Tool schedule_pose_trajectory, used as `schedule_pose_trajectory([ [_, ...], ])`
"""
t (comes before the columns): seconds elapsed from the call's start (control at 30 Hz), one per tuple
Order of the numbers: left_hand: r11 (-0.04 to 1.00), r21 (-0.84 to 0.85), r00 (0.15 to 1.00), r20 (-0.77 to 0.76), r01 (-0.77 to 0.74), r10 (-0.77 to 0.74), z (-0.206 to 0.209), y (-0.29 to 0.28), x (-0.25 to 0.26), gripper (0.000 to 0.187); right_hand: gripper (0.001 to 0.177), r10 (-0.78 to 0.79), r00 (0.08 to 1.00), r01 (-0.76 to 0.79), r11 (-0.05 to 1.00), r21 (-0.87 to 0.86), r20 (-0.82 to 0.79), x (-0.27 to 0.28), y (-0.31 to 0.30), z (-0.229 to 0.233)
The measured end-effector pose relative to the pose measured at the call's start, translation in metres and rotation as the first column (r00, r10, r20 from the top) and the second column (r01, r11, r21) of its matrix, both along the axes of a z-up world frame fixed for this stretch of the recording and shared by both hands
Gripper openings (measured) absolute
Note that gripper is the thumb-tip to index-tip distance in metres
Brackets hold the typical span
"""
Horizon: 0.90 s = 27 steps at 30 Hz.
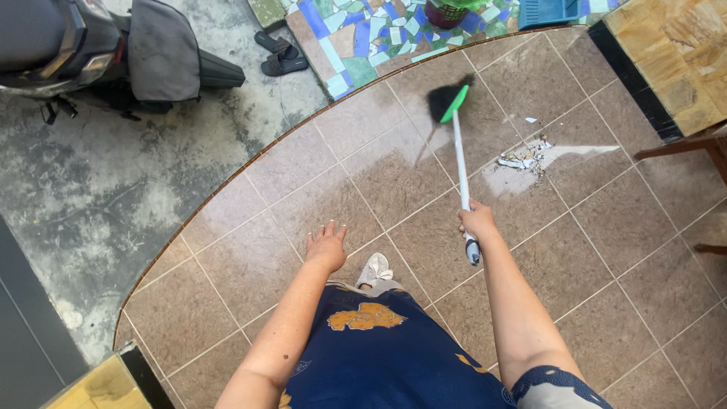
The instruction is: The person sweeps debris across a tiled floor using a broom, moving around wooden chairs and a table while gathering the material into a central area.
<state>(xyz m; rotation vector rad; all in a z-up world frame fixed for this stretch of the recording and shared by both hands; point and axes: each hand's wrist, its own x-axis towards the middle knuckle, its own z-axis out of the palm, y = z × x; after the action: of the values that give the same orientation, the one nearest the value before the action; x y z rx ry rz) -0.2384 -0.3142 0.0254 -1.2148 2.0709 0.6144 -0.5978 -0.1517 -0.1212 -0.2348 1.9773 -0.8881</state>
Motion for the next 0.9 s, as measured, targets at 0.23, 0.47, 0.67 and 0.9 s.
schedule_pose_trajectory([
  [0.23,0.990,0.062,0.992,0.017,0.125,-0.126,-0.001,-0.004,-0.050,0.072,0.070,-0.068,0.997,0.072,0.991,-0.117,0.038,0.056,0.055,0.070],
  [0.47,0.928,0.038,0.927,-0.081,0.370,-0.366,-0.018,-0.006,-0.103,0.069,0.072,-0.049,0.894,0.118,0.984,-0.130,0.445,0.148,0.095,0.085],
  [0.67,0.814,0.082,0.818,-0.053,0.575,-0.572,-0.009,-0.024,-0.107,0.072,0.066,-0.161,0.811,0.309,0.934,-0.178,0.562,0.211,0.147,0.057],
  [0.9,0.663,0.048,0.664,-0.022,0.747,-0.747,-0.009,-0.079,-0.084,0.072,0.064,-0.487,0.817,0.517,0.856,-0.019,0.310,0.254,0.107,0.045],
])
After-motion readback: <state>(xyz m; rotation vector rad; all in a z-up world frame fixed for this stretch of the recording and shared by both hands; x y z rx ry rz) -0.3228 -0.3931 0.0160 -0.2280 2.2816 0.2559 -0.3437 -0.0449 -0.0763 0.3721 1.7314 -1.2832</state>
